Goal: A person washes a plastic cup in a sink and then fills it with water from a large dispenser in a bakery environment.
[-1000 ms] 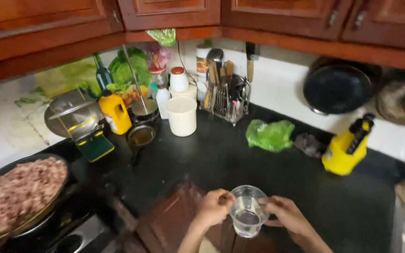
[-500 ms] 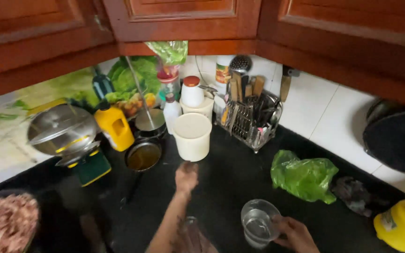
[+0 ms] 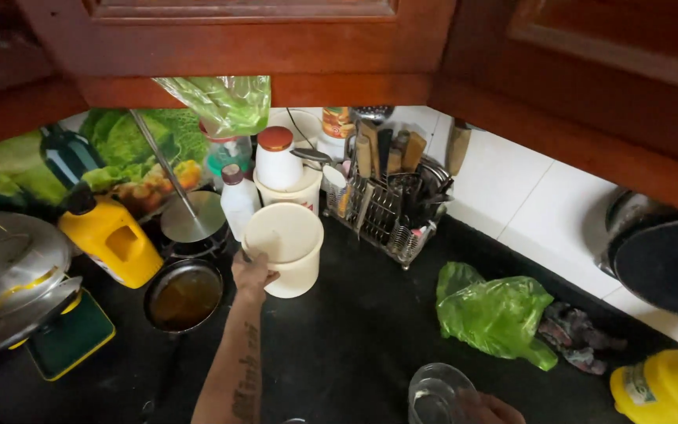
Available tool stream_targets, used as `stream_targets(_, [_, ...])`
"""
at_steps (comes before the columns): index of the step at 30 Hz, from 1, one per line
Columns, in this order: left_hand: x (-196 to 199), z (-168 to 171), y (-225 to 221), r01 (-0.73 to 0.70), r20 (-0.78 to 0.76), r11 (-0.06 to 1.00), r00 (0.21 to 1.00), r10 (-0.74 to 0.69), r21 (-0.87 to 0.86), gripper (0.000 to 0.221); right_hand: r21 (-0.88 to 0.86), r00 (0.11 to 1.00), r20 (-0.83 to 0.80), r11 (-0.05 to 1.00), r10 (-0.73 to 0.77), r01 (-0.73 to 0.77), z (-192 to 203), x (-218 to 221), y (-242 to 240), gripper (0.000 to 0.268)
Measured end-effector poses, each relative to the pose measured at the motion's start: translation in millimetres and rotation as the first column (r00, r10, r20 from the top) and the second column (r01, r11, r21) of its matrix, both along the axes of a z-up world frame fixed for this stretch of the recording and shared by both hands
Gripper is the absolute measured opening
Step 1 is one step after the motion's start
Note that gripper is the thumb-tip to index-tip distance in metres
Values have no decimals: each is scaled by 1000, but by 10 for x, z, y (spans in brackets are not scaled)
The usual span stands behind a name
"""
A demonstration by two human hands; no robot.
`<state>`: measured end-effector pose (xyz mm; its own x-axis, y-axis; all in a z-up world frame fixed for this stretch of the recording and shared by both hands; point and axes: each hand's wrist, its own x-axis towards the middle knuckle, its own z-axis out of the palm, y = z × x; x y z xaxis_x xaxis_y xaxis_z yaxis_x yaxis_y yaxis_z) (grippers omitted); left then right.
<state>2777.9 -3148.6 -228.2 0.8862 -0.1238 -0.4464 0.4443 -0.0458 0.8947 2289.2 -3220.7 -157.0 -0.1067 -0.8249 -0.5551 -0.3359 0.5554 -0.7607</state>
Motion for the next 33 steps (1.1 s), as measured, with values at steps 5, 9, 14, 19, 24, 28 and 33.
stream_targets(5, [-189, -82, 53, 34, 7, 991, 999, -34, -131, 81, 28, 972, 139, 980, 190, -195, -2342, 662, -1100, 30])
stream_targets(9, [-630, -86, 71, 7, 45, 986, 999, 1, -167, 69, 141, 886, 135, 876, 444, -461, -1637, -158, -1117, 43])
stream_targets(14, [-1247, -435, -2, -67, 104, 964, 990, 96, -256, 75, 41, 690, -75, 693, 720, -720, -1143, -682, -941, 62])
stream_targets(19, [-1974, -641, 13, -3, 31, 933, 999, 15, -360, 95, 402, 906, 347, 834, 243, -377, -865, -450, -865, 66])
stream_targets(24, [-2607, 7, 271, 143, 43, 958, 990, -136, -249, 86, 344, 893, 315, 838, 322, -423, -707, -430, -654, 56])
stream_targets(28, [-2718, 45, 460, 384, 41, 843, 902, -430, 377, 90, 260, 856, 265, 822, 444, -507, -472, -373, -508, 56])
stream_targets(33, [-2723, 143, 551, 2, 668, 725, 387, -635, 688, 81, 339, 846, 289, 778, 449, -529, -552, -327, -623, 57])
